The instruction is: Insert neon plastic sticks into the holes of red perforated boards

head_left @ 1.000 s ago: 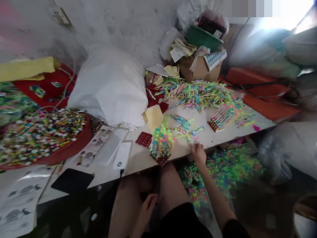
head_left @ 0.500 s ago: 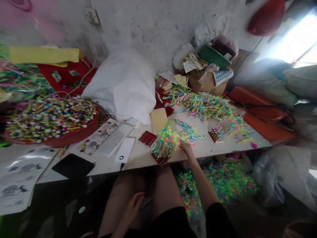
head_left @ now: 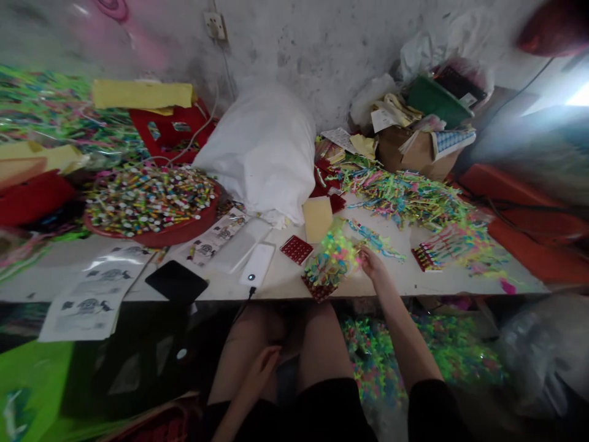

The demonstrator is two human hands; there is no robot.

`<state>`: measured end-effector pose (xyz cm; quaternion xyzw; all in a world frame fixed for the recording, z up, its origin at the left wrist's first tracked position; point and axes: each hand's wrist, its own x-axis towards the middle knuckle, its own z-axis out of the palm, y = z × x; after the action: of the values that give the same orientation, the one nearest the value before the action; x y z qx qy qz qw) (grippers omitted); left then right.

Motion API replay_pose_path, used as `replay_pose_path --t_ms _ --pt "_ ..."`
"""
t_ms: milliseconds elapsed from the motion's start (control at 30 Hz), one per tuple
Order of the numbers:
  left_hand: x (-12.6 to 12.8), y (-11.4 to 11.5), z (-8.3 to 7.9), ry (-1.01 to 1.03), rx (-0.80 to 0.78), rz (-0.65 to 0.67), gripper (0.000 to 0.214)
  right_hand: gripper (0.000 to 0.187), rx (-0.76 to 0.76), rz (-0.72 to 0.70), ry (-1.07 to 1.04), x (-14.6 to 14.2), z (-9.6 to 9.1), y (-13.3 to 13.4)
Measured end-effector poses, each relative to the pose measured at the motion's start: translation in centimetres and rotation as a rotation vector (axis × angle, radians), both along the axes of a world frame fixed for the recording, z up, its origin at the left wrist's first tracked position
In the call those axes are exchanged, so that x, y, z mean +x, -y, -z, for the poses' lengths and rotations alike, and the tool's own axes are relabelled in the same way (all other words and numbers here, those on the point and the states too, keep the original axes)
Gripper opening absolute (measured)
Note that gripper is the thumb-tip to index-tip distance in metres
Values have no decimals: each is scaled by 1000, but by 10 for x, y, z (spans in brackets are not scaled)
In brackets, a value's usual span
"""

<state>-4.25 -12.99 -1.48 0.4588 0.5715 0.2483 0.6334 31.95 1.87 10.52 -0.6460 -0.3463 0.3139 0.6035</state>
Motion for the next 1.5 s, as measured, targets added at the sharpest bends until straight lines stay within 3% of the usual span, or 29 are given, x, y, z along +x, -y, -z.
replay_pose_path --t_ms 133,233,400,567,633,833,1000,1267,1500 --pt "0 2 -3 -3 7 10 50 12 -38 -151 -405 15 -11 23" --pt "1 4 -1 -18 15 28 49 14 -45 -171 -599 14 -2 51" --pt "3 4 6 5 39 56 55 31 -86 -45 -301 -13 29 94" --pt "4 3 15 25 56 59 55 47 -196 -185 -130 -55 45 110" --pt "2 3 17 28 68 57 54 48 -193 -179 -75 -68 48 109" --pt "-1 8 20 -2 107 87 47 45 -207 -160 153 -79 47 107" --pt "-5 10 11 -1 153 57 45 41 -222 -207 374 -76 44 109" --pt "-38 -7 -3 233 -125 -289 59 39 -148 -210 642 -74 47 110" --pt "-35 -11 -13 341 -202 -275 54 35 -211 -316 745 -84 36 107"
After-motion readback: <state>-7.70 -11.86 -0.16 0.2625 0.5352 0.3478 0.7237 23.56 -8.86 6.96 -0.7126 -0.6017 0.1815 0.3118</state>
